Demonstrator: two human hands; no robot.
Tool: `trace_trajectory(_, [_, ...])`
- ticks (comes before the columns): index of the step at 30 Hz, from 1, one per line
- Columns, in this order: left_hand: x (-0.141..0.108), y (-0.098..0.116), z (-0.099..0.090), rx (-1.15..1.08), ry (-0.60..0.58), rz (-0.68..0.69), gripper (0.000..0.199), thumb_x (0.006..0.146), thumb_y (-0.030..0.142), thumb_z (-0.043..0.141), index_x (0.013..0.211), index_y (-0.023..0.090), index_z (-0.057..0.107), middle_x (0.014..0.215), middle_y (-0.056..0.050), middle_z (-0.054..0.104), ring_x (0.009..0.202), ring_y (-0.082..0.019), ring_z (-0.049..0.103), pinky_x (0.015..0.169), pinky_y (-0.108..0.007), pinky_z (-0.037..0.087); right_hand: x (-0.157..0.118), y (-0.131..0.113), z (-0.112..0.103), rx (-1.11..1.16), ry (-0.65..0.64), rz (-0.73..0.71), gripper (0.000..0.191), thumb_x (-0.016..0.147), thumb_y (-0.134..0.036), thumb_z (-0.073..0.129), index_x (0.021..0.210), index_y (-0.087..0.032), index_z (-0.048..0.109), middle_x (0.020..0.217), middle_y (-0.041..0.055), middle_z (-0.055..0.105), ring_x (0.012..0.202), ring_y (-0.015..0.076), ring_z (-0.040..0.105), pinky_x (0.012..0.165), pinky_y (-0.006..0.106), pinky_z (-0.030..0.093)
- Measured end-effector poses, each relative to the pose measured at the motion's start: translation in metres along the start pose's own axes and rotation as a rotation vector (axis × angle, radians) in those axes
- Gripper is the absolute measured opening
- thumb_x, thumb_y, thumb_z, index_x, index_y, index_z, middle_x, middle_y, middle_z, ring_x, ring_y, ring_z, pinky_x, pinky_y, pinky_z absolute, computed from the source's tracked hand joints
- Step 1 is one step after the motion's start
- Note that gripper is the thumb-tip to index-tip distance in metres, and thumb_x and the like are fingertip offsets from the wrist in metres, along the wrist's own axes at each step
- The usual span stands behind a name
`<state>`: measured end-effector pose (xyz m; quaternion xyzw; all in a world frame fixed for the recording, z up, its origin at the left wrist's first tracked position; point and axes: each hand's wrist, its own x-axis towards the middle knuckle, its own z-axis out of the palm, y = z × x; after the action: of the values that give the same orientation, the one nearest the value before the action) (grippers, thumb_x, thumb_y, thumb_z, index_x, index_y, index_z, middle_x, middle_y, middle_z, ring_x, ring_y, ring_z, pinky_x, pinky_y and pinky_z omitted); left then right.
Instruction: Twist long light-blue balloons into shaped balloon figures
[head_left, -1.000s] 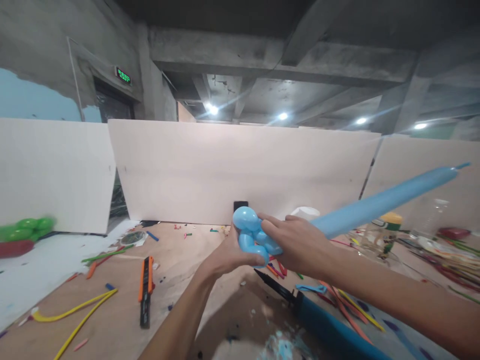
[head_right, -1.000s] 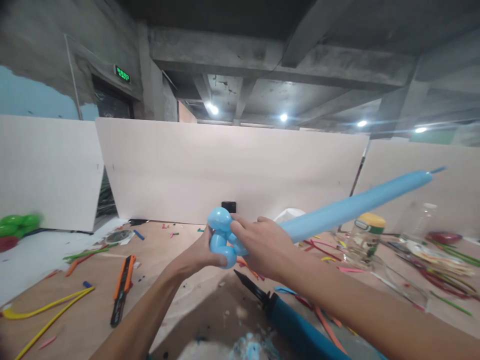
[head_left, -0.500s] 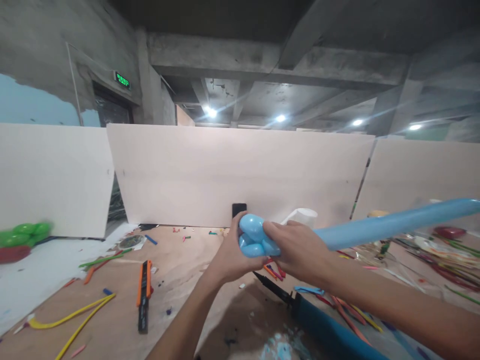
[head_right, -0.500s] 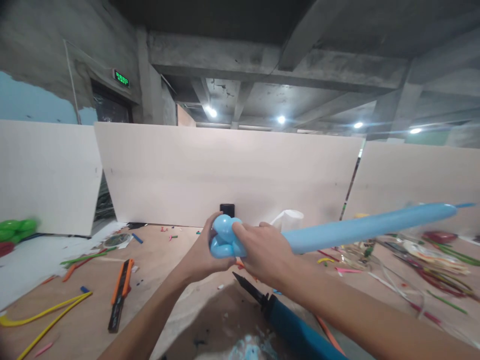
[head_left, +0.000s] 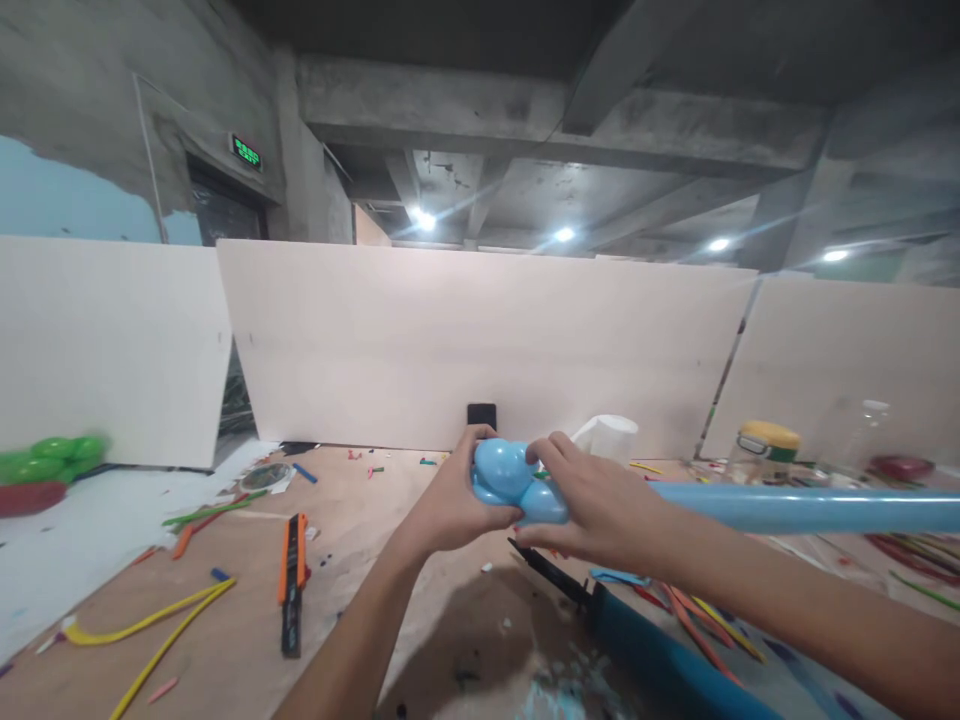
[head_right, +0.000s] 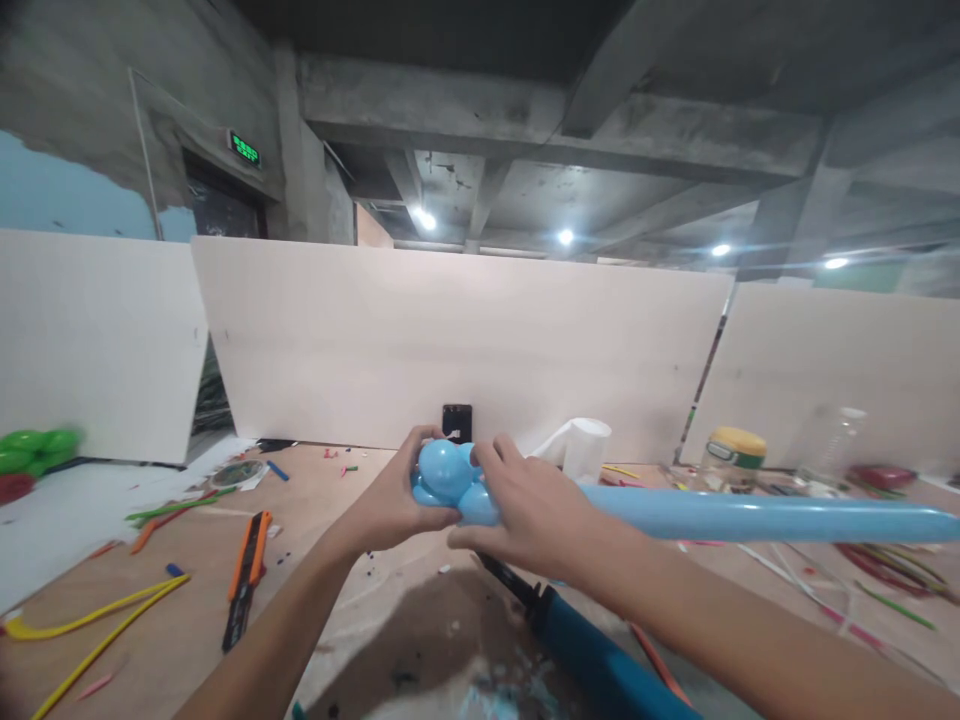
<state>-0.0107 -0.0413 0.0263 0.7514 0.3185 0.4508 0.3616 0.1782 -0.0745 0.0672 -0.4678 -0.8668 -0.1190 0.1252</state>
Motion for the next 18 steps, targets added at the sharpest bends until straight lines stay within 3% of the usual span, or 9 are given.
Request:
trace_trajectory(2, [-0.001, 0.001, 0.001, 0.014, -0.006, 0.006, 0.062, 0.058, 0.017, 0.071, 0.109, 0.024, 0.037, 0.087, 0.002, 0.049, 0.07, -0.011, 0.049, 0.057, -0.021, 0.039, 0.0, -0.002, -0.003, -0.029, 0.014, -0.001, 0.05, 0.081, -0.058, 0.047, 0.111, -0.018, 0.043, 0.097, 0.0104, 0.054, 0.074, 0.0254, 0.059, 0.056, 0.031, 0.034])
trace_trajectory(6, [-0.002, 0.002, -0.001, 0.059, -0.032, 0.008, 0.058, 0.059, 0.016, 0.07, 0.108, 0.024, 0.039, 0.083, 0.004, 0.048, 0.068, -0.011, 0.047, 0.055, -0.02, 0.037, 0.0, -0.004, -0.007, -0.165, 0.015, -0.065, 0.046, 0.082, -0.046, 0.049, 0.117, -0.018, 0.044, 0.101, 0.0122, 0.054, 0.069, 0.0249, 0.059, 0.056, 0.033, 0.036])
trace_trajectory(11, [-0.003, 0.005, -0.008, 0.03, -0.157, 0.019, 0.069, 0.057, 0.022, 0.076, 0.117, 0.026, 0.043, 0.101, -0.001, 0.052, 0.085, -0.017, 0.052, 0.069, -0.026, 0.044, 0.001, -0.006, -0.011, -0.098, -0.072, -0.104, 0.032, 0.077, -0.039, 0.055, 0.101, -0.019, 0.051, 0.091, 0.0066, 0.06, 0.073, 0.0251, 0.06, 0.058, 0.033, 0.038])
trace_trajectory(13, [-0.003, 0.005, -0.009, -0.005, -0.144, 0.018, 0.073, 0.059, 0.026, 0.077, 0.122, 0.026, 0.041, 0.105, -0.002, 0.052, 0.089, -0.018, 0.053, 0.073, -0.028, 0.045, 0.002, -0.009, -0.011, -0.017, -0.063, -0.042, 0.03, 0.076, -0.037, 0.055, 0.1, -0.019, 0.051, 0.091, 0.0054, 0.061, 0.073, 0.0233, 0.06, 0.056, 0.031, 0.037])
trace_trajectory(18, [-0.002, 0.002, -0.007, 0.009, -0.039, 0.042, 0.06, 0.064, 0.03, 0.074, 0.115, 0.023, 0.045, 0.101, -0.002, 0.052, 0.088, -0.017, 0.052, 0.074, -0.028, 0.044, 0.005, -0.012, -0.009, 0.092, -0.009, 0.008, 0.036, 0.072, -0.027, 0.056, 0.107, -0.02, 0.05, 0.101, 0.0056, 0.06, 0.082, 0.0224, 0.06, 0.063, 0.031, 0.041])
